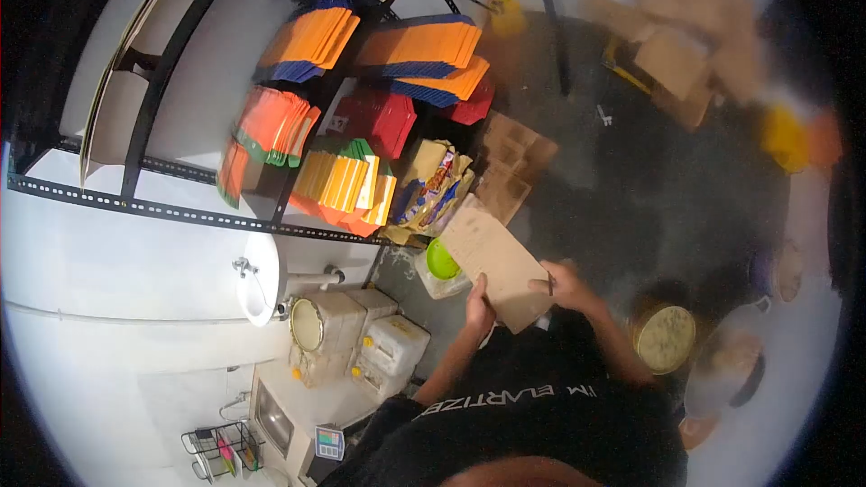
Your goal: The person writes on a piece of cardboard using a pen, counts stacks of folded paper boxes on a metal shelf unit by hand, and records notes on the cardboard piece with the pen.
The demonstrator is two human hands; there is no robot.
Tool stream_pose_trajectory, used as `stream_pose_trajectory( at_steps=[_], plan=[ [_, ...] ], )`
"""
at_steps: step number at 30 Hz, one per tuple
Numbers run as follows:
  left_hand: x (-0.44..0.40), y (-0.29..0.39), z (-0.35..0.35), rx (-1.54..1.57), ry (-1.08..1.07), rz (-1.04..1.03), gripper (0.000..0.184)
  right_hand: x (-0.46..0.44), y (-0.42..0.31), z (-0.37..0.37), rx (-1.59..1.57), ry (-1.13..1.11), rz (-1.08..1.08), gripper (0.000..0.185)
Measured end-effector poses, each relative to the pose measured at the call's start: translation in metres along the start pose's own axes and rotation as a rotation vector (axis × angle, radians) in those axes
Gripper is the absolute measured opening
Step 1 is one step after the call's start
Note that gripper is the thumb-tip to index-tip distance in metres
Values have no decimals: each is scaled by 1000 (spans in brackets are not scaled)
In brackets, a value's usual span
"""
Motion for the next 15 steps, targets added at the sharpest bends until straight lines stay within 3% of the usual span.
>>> stream_pose_trajectory(
  at_steps=[3,4,5,6,8,10,13,15],
  plan=[
    [8,-4,22,-154,-55,116,72,-12,-58,33,7,173,89,30],
    [8,-14,40,-234,-69,156,74,-6,-115,57,-114,216,144,29],
    [-3,-35,81,-382,-116,150,74,4,-153,85,-45,428,325,27],
    [5,-49,114,-599,-140,198,71,21,-187,109,29,641,507,25],
    [36,-40,139,-1108,-177,360,65,43,-225,149,-182,805,551,24],
    [76,-29,161,-1526,-266,571,62,78,-250,174,-290,1069,752,27],
    [119,-40,201,-1522,-306,624,62,108,-280,190,-680,1282,880,31],
    [130,-48,217,-1498,-291,621,61,97,-268,198,-667,1329,930,32]
  ],
)
Point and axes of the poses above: each hand's wrist, its own x-axis away from the middle knuckle, its own z-axis out of the back of the hand, y = z × x, the point moved 9 cm from there along -x, towards the middle knuckle, and after that the axes turned 6 degrees about -z, right-handed, at the moved point
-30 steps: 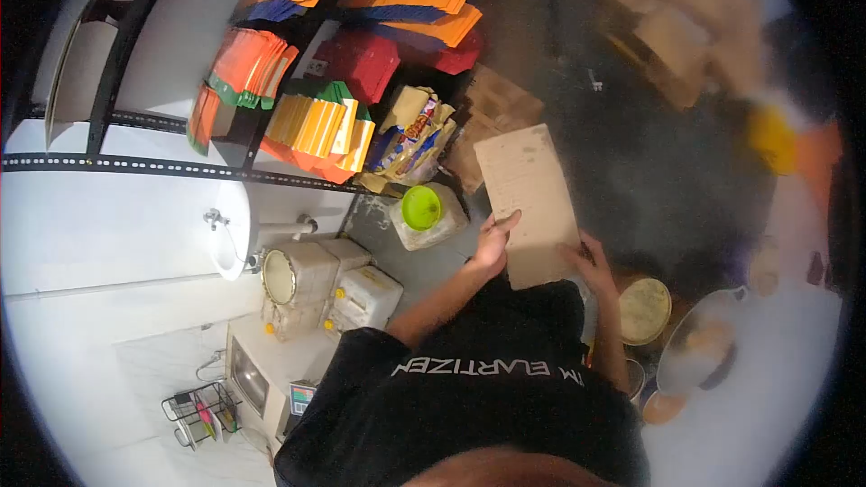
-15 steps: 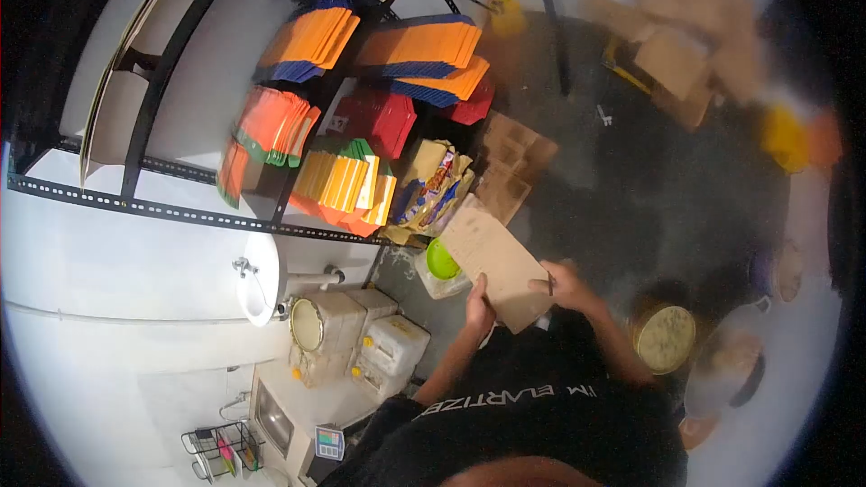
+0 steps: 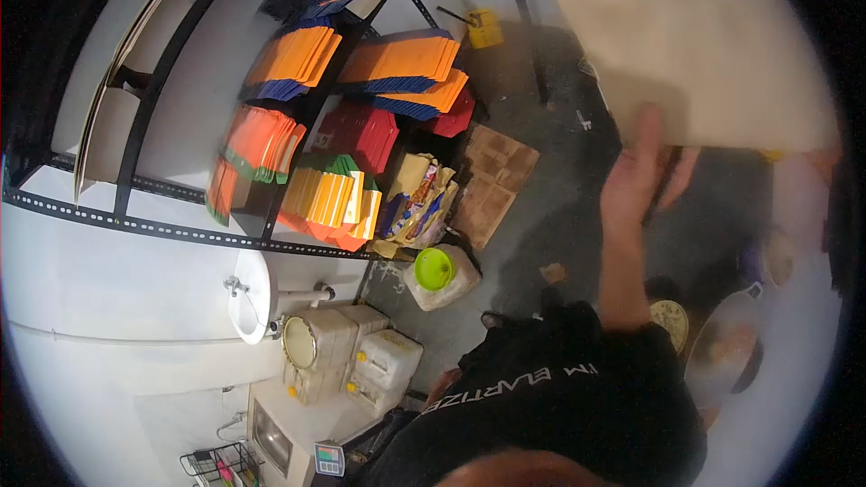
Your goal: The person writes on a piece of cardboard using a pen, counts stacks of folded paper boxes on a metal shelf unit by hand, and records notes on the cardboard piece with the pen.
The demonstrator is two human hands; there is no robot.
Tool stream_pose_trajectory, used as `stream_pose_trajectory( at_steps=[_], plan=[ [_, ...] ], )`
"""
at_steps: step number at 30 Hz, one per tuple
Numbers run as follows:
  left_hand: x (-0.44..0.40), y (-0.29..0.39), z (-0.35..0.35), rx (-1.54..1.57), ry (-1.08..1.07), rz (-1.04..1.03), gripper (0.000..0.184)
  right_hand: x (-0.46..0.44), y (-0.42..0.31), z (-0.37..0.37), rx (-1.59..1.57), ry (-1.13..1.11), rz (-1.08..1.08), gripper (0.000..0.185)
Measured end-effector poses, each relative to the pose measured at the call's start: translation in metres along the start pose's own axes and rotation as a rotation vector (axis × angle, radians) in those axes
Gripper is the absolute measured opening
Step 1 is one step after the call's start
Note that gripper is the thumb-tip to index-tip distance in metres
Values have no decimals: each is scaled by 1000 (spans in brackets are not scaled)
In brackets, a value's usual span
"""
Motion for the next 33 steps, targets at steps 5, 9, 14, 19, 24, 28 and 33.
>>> stream_pose_trajectory(
  at_steps=[5,9,14,19,24,28,33],
  plan=[
    [-3,-9,-5,31,47,-16,60,22,81,-55,566,-405,222,27],
    [2,-2,-1,35,66,-21,60,71,193,-53,751,-712,-237,34],
    [4,-3,0,36,76,-16,59,99,221,-17,638,-663,-370,33],
    [13,-13,0,24,62,10,58,51,193,26,520,-366,-195,28],
    [22,-20,3,17,65,30,58,41,159,46,510,-238,-169,28],
    [36,-30,-3,5,55,51,57,92,277,118,1092,-632,-413,28],
    [50,-35,-7,-4,51,79,57,162,286,174,1249,-994,-402,29]
  ],
)
Point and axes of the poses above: each hand's wrist, its own x-axis away from the middle knuckle, its own z-axis out of the back of the hand, y = z × x, the point moved 9 cm from there along -x, towards the middle knuckle, and after that the axes turned 6 degrees about -z, right-handed, at the moved point
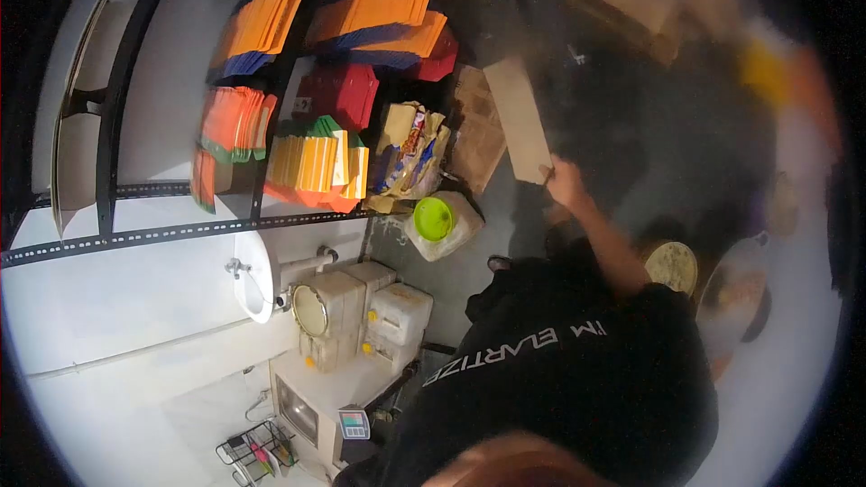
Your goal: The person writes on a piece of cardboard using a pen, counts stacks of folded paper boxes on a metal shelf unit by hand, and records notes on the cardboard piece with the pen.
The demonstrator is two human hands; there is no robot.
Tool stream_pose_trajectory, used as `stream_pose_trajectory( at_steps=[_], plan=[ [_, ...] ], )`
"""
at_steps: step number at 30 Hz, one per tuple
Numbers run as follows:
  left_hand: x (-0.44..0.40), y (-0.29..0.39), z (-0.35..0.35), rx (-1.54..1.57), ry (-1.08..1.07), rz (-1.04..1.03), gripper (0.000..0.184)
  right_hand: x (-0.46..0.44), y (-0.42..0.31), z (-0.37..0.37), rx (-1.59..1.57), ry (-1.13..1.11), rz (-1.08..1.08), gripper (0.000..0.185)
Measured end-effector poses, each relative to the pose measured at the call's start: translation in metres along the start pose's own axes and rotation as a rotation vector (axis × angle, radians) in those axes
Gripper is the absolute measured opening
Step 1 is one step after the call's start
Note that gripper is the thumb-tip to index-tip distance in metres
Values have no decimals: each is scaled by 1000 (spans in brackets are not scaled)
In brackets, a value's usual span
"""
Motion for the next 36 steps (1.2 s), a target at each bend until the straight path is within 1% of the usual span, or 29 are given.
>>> stream_pose_trajectory(
  at_steps=[1,4,5,7,9,10,11,12,13,14,15,16,17,18,19,20,21,22,25,27,28,30,31,34,36],
  plan=[
    [3,-1,0,-6,0,7,56,3,10,-8,-92,-53,-19,30],
    [6,-5,-5,-10,-9,24,56,9,11,-14,-599,-119,-137,32],
    [7,-4,-6,-11,-12,26,56,11,-8,-3,-732,-120,-140,32],
    [7,-3,-7,-23,-12,28,56,14,-74,39,-994,-120,-134,31],
    [8,-5,-7,-39,-17,32,55,23,-128,71,-999,-49,-34,30],
    [9,-5,-7,-56,-24,35,55,26,-141,80,-1002,-14,15,29],
    [9,-5,-5,-86,-39,35,55,27,-145,71,-973,-68,95,27],
    [8,0,1,-131,-57,37,55,31,-161,70,-867,-209,118,27],
    [0,8,19,-251,-52,17,55,38,-176,70,-758,-343,140,27],
    [-4,28,46,-339,-10,-12,55,47,-188,65,-647,-477,160,27],
    [-8,65,90,-320,132,-102,55,55,-193,60,-619,-530,248,29],
    [-3,128,145,-39,340,-338,61,62,-196,58,-661,-557,236,29],
    [19,169,192,255,551,-562,68,72,-201,57,-700,-592,223,30],
    [64,221,219,602,587,-518,85,81,-206,58,-737,-630,209,30],
    [91,272,238,937,601,-854,90,91,-210,58,-743,-727,167,33],
    [134,320,250,939,589,-958,97,98,-214,63,-737,-752,191,33],
    [154,339,254,1154,621,-1020,87,103,-217,68,-734,-769,214,33],
    [162,345,256,1122,644,-1061,78,110,-217,74,-731,-785,230,33],
    [185,369,257,1044,668,-1143,53,119,-208,84,-634,-805,159,30],
    [210,409,253,1022,630,-1135,40,120,-200,88,-626,-814,107,28],
    [213,416,251,1052,621,-1158,39,121,-197,90,-626,-816,79,27],
    [216,425,248,1110,596,-1202,38,119,-189,93,-674,-725,163,26],
    [215,427,247,1086,609,-1199,37,119,-186,96,-696,-678,202,25],
    [215,433,244,1072,594,-1222,37,123,-182,104,-671,-644,125,25],
    [214,433,241,1059,590,-1199,37,125,-178,102,-742,-638,125,26]
  ],
)
Point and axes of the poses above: each hand's wrist, its own x-axis away from the middle knuckle, its own z-axis out of the back of the hand, y = z × x, the point moved 9 cm from there along -x, towards the middle knuckle, and after that the axes turned 6 degrees about -z, right-handed, at the moved point
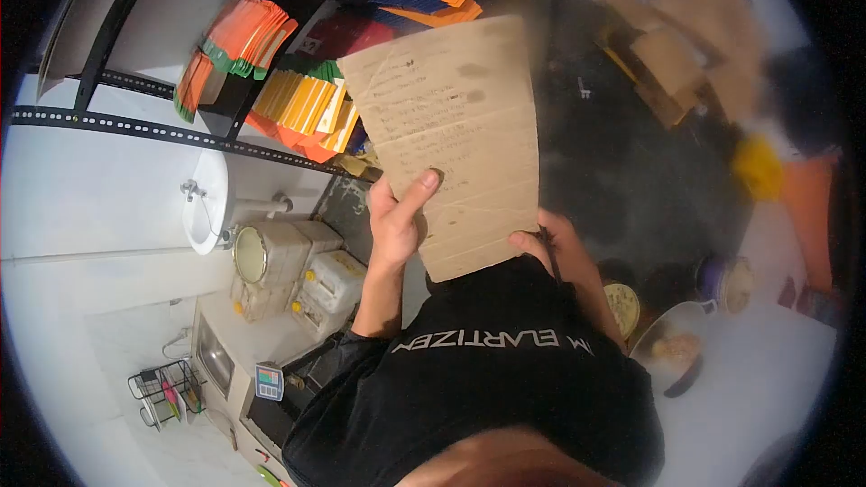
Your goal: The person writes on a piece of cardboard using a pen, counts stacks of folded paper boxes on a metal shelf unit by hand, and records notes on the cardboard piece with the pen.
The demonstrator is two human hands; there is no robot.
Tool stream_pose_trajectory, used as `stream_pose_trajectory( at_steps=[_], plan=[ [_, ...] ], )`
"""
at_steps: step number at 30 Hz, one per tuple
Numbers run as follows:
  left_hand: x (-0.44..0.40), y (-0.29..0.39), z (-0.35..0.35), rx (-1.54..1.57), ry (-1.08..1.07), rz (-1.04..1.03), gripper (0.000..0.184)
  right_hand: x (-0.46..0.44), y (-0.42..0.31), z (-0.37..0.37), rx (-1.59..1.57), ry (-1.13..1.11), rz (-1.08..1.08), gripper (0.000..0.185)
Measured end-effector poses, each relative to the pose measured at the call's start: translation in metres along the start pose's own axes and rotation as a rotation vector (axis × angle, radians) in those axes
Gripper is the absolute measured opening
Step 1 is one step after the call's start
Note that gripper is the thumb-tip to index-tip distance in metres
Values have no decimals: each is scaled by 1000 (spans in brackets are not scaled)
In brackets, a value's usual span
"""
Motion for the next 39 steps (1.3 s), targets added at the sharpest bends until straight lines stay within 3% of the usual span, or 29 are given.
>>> stream_pose_trajectory(
  at_steps=[4,10,13,16,19,22,39],
  plan=[
    [4,-1,0,-40,37,64,48,0,-6,0,57,-7,-60,28],
    [6,3,7,-62,42,40,45,-8,-1,0,123,-9,-20,32],
    [6,7,7,1,25,-32,35,-10,-4,-1,180,-2,11,32],
    [5,6,8,28,37,-33,35,-12,-8,-2,224,21,58,33],
    [4,5,12,16,39,-35,34,-13,11,4,294,21,-113,34],
    [3,2,16,17,52,-46,34,-13,-10,-4,269,12,-3,36],
    [8,-7,25,33,43,7,36,-17,-1,-13,266,22,4,39]
  ],
)
Point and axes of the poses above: each hand's wrist, its own x-axis away from the middle knuckle, its own z-axis out of the back of the hand, y = z × x, the point moved 9 cm from there along -x, towards the middle knuckle, and after that the axes turned 6 degrees about -z, right-handed, at the moved point
